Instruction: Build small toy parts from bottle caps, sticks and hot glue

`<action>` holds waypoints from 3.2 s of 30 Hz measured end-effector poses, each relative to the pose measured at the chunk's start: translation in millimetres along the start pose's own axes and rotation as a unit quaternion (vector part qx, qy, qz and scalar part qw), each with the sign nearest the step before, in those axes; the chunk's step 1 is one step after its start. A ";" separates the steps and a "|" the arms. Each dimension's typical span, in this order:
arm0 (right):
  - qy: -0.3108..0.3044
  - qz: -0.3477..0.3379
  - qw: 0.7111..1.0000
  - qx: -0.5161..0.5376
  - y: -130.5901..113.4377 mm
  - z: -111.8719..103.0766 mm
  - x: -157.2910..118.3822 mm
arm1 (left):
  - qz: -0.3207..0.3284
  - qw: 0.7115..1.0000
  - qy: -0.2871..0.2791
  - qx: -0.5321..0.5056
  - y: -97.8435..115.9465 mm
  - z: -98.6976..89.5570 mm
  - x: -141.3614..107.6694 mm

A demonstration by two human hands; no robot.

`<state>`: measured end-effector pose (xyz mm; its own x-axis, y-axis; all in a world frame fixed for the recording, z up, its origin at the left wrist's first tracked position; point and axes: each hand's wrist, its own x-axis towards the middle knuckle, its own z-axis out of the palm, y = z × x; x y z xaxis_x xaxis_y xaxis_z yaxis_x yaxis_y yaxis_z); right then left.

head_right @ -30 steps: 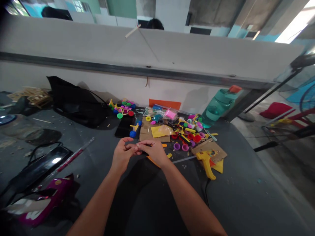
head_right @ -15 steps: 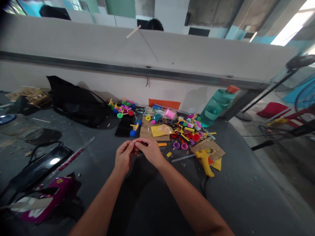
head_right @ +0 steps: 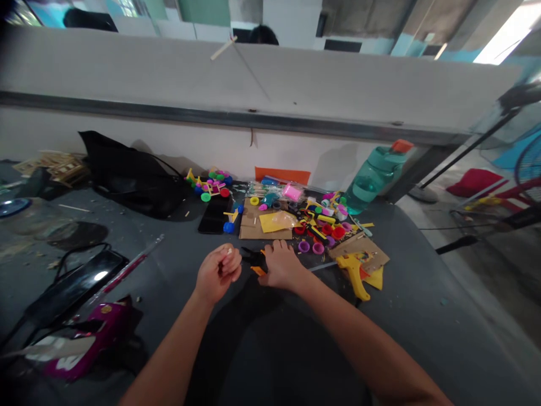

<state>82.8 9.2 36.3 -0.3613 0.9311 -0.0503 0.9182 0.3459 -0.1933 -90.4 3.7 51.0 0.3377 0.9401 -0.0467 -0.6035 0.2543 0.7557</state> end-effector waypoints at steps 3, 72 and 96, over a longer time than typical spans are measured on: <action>0.020 0.011 0.999 0.043 0.2 -7.1 -2.3 | -0.018 0.999 -0.033 -0.002 1.7 -0.9 -1.4; 0.125 -0.056 0.976 0.170 -23.9 -21.0 -26.9 | -0.114 0.987 -0.012 -0.110 -18.2 -7.4 2.4; 0.145 0.071 0.938 0.306 -16.0 -10.9 -19.6 | -0.061 0.996 -0.050 -0.041 -22.0 -4.8 8.2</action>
<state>77.0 -13.3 51.0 -0.1009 0.9859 0.1334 0.6558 0.1668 -0.7362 -77.8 6.9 30.8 0.4794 0.8751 -0.0660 -0.6091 0.3859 0.6929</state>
